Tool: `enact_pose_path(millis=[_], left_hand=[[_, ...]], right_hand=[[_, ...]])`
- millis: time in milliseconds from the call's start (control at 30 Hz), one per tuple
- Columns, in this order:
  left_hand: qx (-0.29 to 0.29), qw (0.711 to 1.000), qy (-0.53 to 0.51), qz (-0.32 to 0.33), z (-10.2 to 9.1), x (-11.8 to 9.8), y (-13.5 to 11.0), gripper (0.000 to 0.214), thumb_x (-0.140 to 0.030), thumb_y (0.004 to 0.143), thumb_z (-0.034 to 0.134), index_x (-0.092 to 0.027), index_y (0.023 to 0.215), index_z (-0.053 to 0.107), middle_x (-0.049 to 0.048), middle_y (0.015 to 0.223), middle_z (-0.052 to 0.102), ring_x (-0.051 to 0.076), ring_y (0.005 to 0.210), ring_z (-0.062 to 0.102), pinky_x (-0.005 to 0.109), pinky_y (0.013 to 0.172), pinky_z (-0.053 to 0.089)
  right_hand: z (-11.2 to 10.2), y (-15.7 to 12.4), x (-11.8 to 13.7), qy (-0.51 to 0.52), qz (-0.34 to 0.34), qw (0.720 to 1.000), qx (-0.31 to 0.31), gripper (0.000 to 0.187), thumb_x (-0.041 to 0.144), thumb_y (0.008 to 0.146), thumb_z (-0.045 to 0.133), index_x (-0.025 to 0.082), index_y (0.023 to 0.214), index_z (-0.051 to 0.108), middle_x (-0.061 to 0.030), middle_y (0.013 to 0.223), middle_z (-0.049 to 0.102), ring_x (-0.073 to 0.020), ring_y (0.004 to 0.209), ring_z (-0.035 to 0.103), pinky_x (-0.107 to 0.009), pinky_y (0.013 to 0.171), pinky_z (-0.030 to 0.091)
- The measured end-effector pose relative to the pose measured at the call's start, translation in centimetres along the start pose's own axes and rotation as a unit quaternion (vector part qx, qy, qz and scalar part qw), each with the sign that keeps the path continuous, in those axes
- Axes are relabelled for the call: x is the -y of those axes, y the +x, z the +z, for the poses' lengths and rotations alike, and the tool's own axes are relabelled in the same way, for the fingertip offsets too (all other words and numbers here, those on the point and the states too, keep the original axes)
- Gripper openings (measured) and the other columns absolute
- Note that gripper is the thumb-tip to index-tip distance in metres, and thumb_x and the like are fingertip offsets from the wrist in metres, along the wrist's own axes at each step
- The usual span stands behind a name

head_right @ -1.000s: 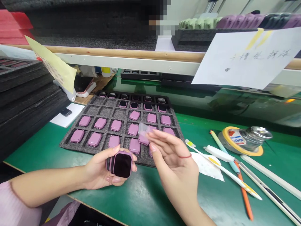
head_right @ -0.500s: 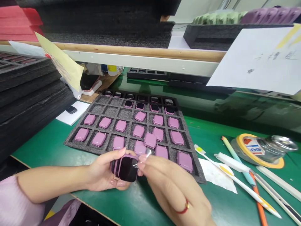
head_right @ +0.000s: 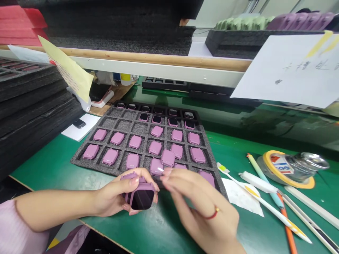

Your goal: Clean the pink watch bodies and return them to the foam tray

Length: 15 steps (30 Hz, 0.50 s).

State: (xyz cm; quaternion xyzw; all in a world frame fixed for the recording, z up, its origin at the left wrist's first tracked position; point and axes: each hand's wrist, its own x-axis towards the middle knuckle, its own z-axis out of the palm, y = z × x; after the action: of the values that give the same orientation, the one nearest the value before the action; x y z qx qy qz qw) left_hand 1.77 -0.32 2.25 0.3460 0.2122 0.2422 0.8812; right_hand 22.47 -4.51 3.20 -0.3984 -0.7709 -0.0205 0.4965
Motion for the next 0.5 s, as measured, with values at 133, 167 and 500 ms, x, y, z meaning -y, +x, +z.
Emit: enact_pose_path(millis=[133,167,500], left_hand=[[-0.001,1.000,0.009,0.001,0.0,0.0,-0.2,0.050,-0.059,0.076,0.078,-0.016,0.097,0.063,0.0066,0.086,0.071,0.007,0.047,0.053,0.018,0.039,0.027],[-0.001,1.000,0.005,0.002,0.0,0.0,-0.2,0.049,-0.059,0.075,0.079,-0.017,0.095,0.062,0.0043,0.080,0.069,0.007,0.045,0.052,0.018,0.039,0.026],[0.021,0.998,-0.052,-0.004,0.2,-0.1,0.2,0.045,-0.056,0.081,0.072,-0.014,0.094,0.066,0.0036,0.075,0.065,0.007,0.042,0.049,0.020,0.037,0.021]], right_hand=[[-0.5,0.3,0.3,-0.018,0.014,0.999,-0.037,0.031,0.000,0.087,0.066,0.023,0.107,0.072,-0.0038,0.100,0.078,-0.0186,0.093,0.076,-0.030,0.086,0.064],[-0.7,0.3,0.6,-0.004,0.000,1.000,-0.007,0.028,0.004,0.090,0.065,0.023,0.109,0.072,-0.0045,0.104,0.078,-0.0187,0.094,0.077,-0.029,0.085,0.065],[-1.2,0.5,1.3,-0.015,-0.011,1.000,0.020,0.026,0.008,0.092,0.064,0.023,0.112,0.073,-0.0037,0.103,0.079,-0.0172,0.094,0.078,-0.022,0.090,0.063]])
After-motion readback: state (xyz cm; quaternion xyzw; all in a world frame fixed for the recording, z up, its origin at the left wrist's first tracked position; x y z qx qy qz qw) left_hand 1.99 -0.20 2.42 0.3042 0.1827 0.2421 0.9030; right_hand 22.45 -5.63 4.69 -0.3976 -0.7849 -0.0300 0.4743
